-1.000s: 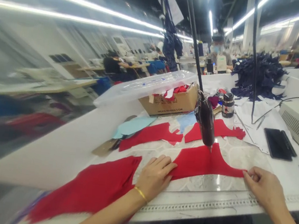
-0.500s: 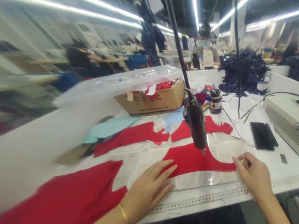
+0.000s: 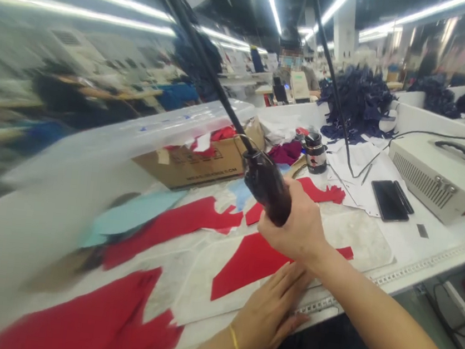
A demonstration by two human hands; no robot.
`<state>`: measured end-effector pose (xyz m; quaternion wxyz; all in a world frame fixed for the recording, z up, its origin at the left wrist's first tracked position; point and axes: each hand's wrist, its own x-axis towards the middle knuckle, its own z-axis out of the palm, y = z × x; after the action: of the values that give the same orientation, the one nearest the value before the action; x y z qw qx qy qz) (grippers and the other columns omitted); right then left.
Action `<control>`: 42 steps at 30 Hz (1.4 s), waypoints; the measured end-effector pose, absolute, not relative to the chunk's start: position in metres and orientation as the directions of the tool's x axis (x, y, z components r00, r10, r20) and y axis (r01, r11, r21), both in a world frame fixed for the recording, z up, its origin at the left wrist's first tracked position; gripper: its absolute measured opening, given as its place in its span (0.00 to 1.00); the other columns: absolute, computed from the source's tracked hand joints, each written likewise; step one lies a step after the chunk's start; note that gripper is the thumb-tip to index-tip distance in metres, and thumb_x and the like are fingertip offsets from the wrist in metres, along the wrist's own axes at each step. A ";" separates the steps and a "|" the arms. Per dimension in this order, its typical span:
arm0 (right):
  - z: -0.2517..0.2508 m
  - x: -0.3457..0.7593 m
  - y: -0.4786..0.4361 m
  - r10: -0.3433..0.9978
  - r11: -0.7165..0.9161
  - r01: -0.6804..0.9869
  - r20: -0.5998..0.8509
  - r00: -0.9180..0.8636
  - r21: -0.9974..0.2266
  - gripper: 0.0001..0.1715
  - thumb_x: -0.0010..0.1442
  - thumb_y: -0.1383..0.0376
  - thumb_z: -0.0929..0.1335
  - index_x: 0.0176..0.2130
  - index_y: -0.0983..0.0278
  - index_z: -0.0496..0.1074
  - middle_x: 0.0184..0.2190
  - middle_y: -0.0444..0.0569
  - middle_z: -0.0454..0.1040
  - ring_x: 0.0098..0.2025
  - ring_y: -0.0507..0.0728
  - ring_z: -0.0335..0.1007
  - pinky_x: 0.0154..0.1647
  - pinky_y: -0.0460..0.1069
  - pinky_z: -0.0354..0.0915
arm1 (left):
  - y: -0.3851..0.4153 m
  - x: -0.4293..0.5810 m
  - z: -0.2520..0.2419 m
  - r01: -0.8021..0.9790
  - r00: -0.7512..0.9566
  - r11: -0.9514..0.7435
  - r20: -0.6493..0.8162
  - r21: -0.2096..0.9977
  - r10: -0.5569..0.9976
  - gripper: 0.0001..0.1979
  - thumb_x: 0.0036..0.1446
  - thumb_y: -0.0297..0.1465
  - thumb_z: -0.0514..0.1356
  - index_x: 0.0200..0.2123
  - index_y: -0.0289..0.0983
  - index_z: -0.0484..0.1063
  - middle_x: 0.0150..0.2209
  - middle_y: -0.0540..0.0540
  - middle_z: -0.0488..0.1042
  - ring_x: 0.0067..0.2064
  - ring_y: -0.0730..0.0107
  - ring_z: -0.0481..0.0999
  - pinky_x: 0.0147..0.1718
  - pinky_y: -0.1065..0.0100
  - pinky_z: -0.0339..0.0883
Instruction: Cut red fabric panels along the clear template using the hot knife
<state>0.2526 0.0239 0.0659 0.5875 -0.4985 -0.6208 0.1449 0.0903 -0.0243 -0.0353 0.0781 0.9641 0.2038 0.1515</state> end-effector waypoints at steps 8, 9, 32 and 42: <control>0.068 0.287 0.013 0.755 0.392 0.403 0.540 0.372 -0.827 0.11 0.52 0.61 0.70 0.34 0.57 0.63 0.22 0.38 0.69 0.23 0.53 0.65 0.26 0.50 0.66 | -0.021 0.133 -0.027 0.275 0.919 -0.932 0.221 0.236 0.327 0.36 0.72 0.51 0.50 0.70 0.30 0.57 0.70 0.29 0.63 0.73 0.46 0.59 0.69 0.46 0.59; 0.068 0.294 0.012 0.755 0.389 0.399 0.535 0.378 -0.830 0.11 0.53 0.60 0.70 0.34 0.57 0.63 0.22 0.39 0.69 0.23 0.53 0.65 0.26 0.50 0.66 | -0.020 0.137 -0.027 0.273 0.919 -0.935 0.228 0.225 0.323 0.36 0.72 0.52 0.49 0.71 0.30 0.57 0.70 0.30 0.62 0.73 0.46 0.58 0.69 0.47 0.59; 0.059 0.331 -0.012 0.700 0.329 0.475 0.548 0.457 -0.816 0.14 0.55 0.56 0.72 0.36 0.58 0.66 0.25 0.42 0.69 0.25 0.54 0.65 0.29 0.52 0.68 | -0.014 0.151 -0.038 0.264 0.911 -0.937 0.259 0.231 0.321 0.38 0.71 0.51 0.53 0.71 0.31 0.55 0.72 0.31 0.60 0.74 0.48 0.55 0.70 0.49 0.55; 0.057 0.328 -0.014 0.673 0.318 0.486 0.555 0.489 -0.814 0.14 0.54 0.57 0.72 0.34 0.58 0.64 0.23 0.40 0.69 0.22 0.53 0.65 0.24 0.51 0.67 | -0.016 0.153 -0.039 0.289 0.904 -0.944 0.278 0.161 0.324 0.36 0.72 0.51 0.49 0.70 0.31 0.57 0.71 0.32 0.61 0.74 0.49 0.56 0.71 0.51 0.52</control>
<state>0.3283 -0.0144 0.0570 0.6392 -0.5795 -0.5003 0.0730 0.1532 -0.0163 -0.0395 0.0582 0.9741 0.1572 0.1518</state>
